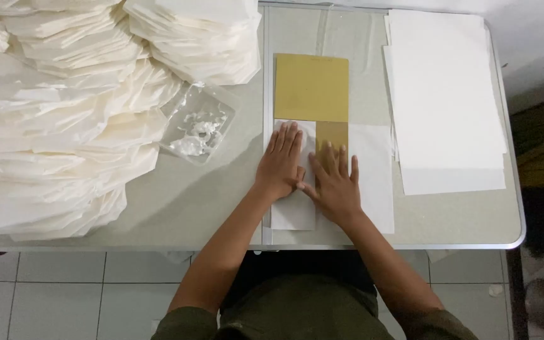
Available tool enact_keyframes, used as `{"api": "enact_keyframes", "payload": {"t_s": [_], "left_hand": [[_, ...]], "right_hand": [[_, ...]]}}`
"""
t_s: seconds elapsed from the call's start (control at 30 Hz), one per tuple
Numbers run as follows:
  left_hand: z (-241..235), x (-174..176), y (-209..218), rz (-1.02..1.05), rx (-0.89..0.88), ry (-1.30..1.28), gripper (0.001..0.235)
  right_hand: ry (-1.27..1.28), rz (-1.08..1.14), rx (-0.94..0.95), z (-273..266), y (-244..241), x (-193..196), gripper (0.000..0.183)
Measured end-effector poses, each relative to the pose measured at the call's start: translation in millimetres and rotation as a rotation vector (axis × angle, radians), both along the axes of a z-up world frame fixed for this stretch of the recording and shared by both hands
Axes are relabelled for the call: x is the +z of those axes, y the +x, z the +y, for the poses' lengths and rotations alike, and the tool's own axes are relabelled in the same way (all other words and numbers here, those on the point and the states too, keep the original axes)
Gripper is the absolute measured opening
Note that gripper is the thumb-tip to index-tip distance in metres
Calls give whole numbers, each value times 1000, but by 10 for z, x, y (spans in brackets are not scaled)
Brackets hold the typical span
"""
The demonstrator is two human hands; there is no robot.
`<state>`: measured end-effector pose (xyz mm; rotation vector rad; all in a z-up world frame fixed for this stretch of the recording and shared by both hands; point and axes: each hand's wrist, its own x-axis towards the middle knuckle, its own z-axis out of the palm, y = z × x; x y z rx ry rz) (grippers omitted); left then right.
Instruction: Applying glue and folding paper sheets around a cardboard template to assemble a box component.
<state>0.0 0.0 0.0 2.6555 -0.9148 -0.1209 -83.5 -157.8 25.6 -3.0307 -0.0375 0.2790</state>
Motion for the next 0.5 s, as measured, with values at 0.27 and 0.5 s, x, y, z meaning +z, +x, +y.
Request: {"api": "enact_keyframes", "payload": {"t_s": [0.27,0.5], "left_hand": [[12,223,-75,12,11,58,81],[-3,290,-47,105,3,119,81]], "right_hand": [[112,-101,-73,-93,725,-9,89],[65,-102,7,-178,238,-84,84]]}}
